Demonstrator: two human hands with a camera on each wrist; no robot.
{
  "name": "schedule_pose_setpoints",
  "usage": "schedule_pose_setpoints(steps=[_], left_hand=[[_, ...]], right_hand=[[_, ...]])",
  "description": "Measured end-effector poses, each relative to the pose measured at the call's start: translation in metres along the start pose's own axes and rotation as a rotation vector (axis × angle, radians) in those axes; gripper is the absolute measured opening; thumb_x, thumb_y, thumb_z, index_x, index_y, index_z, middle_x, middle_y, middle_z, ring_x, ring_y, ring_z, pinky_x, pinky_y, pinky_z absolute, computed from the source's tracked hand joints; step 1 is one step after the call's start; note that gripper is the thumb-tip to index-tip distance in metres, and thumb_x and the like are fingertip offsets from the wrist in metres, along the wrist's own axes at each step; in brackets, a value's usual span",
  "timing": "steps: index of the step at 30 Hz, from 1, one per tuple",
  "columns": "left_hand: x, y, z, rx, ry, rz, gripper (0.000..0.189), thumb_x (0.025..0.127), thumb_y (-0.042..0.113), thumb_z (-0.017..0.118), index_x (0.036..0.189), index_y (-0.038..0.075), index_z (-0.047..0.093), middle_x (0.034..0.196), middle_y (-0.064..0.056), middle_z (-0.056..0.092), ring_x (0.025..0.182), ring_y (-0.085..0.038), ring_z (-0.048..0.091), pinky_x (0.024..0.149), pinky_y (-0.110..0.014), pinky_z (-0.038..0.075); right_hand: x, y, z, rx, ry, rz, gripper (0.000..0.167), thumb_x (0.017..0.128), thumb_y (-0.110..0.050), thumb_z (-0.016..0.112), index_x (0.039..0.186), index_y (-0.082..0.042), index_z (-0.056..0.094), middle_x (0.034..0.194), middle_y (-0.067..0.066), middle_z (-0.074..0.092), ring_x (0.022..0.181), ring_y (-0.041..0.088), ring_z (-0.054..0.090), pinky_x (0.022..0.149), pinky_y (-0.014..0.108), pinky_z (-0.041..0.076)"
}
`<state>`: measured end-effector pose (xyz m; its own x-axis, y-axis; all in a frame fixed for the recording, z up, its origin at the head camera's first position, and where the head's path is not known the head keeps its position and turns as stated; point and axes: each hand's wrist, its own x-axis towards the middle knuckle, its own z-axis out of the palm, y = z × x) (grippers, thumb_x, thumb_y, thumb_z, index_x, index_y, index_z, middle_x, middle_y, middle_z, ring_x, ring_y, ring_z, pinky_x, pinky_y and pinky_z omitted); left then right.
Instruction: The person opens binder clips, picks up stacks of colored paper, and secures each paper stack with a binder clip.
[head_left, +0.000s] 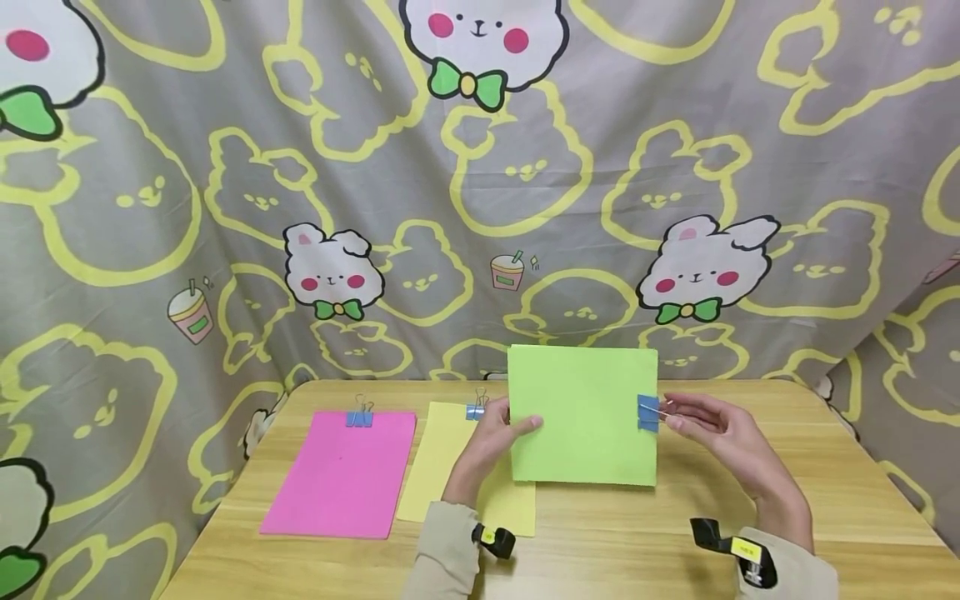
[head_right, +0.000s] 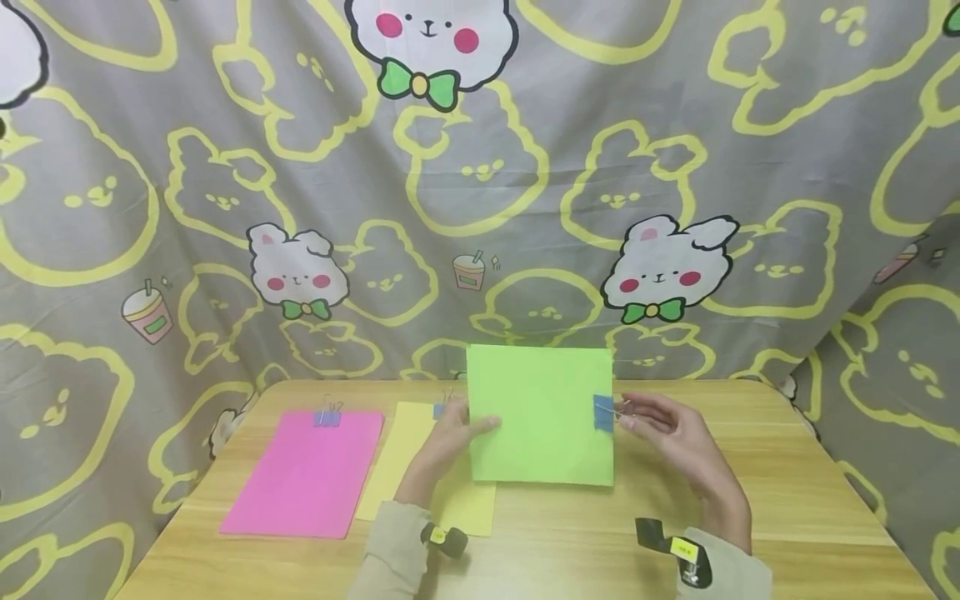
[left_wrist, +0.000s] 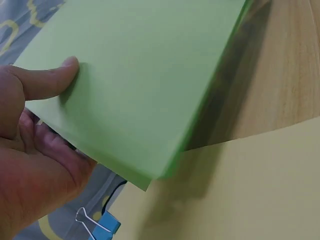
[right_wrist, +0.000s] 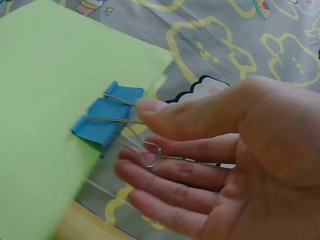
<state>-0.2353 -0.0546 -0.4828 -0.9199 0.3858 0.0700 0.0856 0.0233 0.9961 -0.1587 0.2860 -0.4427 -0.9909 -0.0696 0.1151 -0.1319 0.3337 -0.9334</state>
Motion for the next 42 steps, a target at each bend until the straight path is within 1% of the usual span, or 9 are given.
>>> schedule_pose_setpoints(steps=[6, 9, 18, 24, 26, 30, 33, 38, 42], left_hand=[[-0.002, -0.001, 0.002, -0.015, -0.015, -0.008, 0.028, 0.099, 0.012, 0.067, 0.123, -0.003, 0.065, 0.103, -0.006, 0.072, 0.095, -0.016, 0.065, 0.093, -0.032, 0.050], [-0.002, -0.001, 0.005, -0.027, -0.017, -0.027, 0.027, 0.100, 0.012, 0.066, 0.121, -0.003, 0.065, 0.100, -0.004, 0.071, 0.095, -0.014, 0.064, 0.096, -0.033, 0.048], [0.000, -0.003, 0.010, -0.093, 0.018, -0.013, 0.030, 0.102, 0.014, 0.063, 0.129, 0.000, 0.063, 0.107, -0.012, 0.073, 0.088, -0.019, 0.071, 0.082, -0.034, 0.059], [0.000, -0.001, 0.013, -0.112, 0.025, 0.016, 0.031, 0.104, 0.015, 0.060, 0.132, 0.000, 0.062, 0.107, -0.015, 0.074, 0.084, -0.018, 0.073, 0.078, -0.034, 0.061], [-0.001, 0.000, 0.016, -0.118, 0.027, 0.026, 0.031, 0.105, 0.016, 0.058, 0.131, -0.001, 0.062, 0.107, -0.015, 0.074, 0.084, -0.017, 0.073, 0.078, -0.034, 0.061], [-0.001, 0.000, 0.022, -0.135, 0.015, 0.025, 0.031, 0.106, 0.016, 0.058, 0.130, -0.002, 0.062, 0.107, -0.014, 0.074, 0.085, -0.016, 0.073, 0.079, -0.032, 0.060], [-0.001, -0.001, 0.029, -0.126, 0.009, 0.026, 0.029, 0.105, 0.014, 0.058, 0.131, 0.000, 0.062, 0.109, -0.014, 0.074, 0.087, -0.016, 0.072, 0.081, -0.032, 0.060], [0.001, 0.001, 0.037, -0.090, 0.080, 0.084, 0.028, 0.104, 0.011, 0.059, 0.128, -0.002, 0.063, 0.109, -0.014, 0.073, 0.087, -0.016, 0.071, 0.081, -0.033, 0.059], [0.002, 0.010, 0.040, -0.072, 0.128, 0.140, 0.024, 0.103, 0.011, 0.061, 0.122, -0.003, 0.064, 0.108, -0.013, 0.072, 0.090, -0.016, 0.069, 0.082, -0.032, 0.059]], right_hand=[[-0.006, 0.003, -0.005, 0.173, 0.044, -0.011, 0.057, 0.103, -0.021, 0.064, 0.149, 0.006, 0.044, 0.129, -0.004, 0.069, 0.112, 0.000, 0.065, 0.091, 0.014, 0.051], [-0.006, 0.003, -0.007, 0.235, 0.039, -0.005, 0.058, 0.103, -0.020, 0.065, 0.149, 0.008, 0.043, 0.126, -0.006, 0.070, 0.111, 0.003, 0.066, 0.091, 0.016, 0.052], [-0.004, 0.000, -0.008, 0.120, 0.054, 0.036, 0.059, 0.101, -0.027, 0.068, 0.147, 0.003, 0.048, 0.127, -0.001, 0.071, 0.109, 0.003, 0.067, 0.089, 0.015, 0.051], [-0.003, -0.002, -0.007, 0.166, 0.087, 0.061, 0.061, 0.099, -0.026, 0.071, 0.146, 0.005, 0.049, 0.123, -0.005, 0.072, 0.108, 0.002, 0.068, 0.089, 0.014, 0.051], [-0.003, -0.002, -0.007, 0.214, 0.106, 0.063, 0.060, 0.098, -0.025, 0.072, 0.146, 0.004, 0.050, 0.121, -0.007, 0.073, 0.107, 0.001, 0.068, 0.088, 0.014, 0.051], [-0.003, -0.001, -0.007, 0.419, 0.147, 0.028, 0.055, 0.097, -0.014, 0.073, 0.144, 0.004, 0.052, 0.118, -0.005, 0.074, 0.105, 0.006, 0.070, 0.088, 0.020, 0.055], [-0.003, 0.002, -0.007, 0.496, 0.150, 0.008, 0.051, 0.096, -0.008, 0.072, 0.142, 0.005, 0.054, 0.116, -0.004, 0.075, 0.104, 0.008, 0.071, 0.087, 0.024, 0.056], [-0.002, 0.002, -0.006, 0.402, 0.151, -0.001, 0.050, 0.097, -0.010, 0.072, 0.142, 0.001, 0.055, 0.117, -0.008, 0.074, 0.105, 0.003, 0.069, 0.087, 0.019, 0.055], [-0.004, -0.008, -0.007, 0.429, 0.163, -0.116, 0.049, 0.097, -0.002, 0.070, 0.143, 0.001, 0.054, 0.124, -0.004, 0.072, 0.110, 0.005, 0.069, 0.090, 0.019, 0.053]])
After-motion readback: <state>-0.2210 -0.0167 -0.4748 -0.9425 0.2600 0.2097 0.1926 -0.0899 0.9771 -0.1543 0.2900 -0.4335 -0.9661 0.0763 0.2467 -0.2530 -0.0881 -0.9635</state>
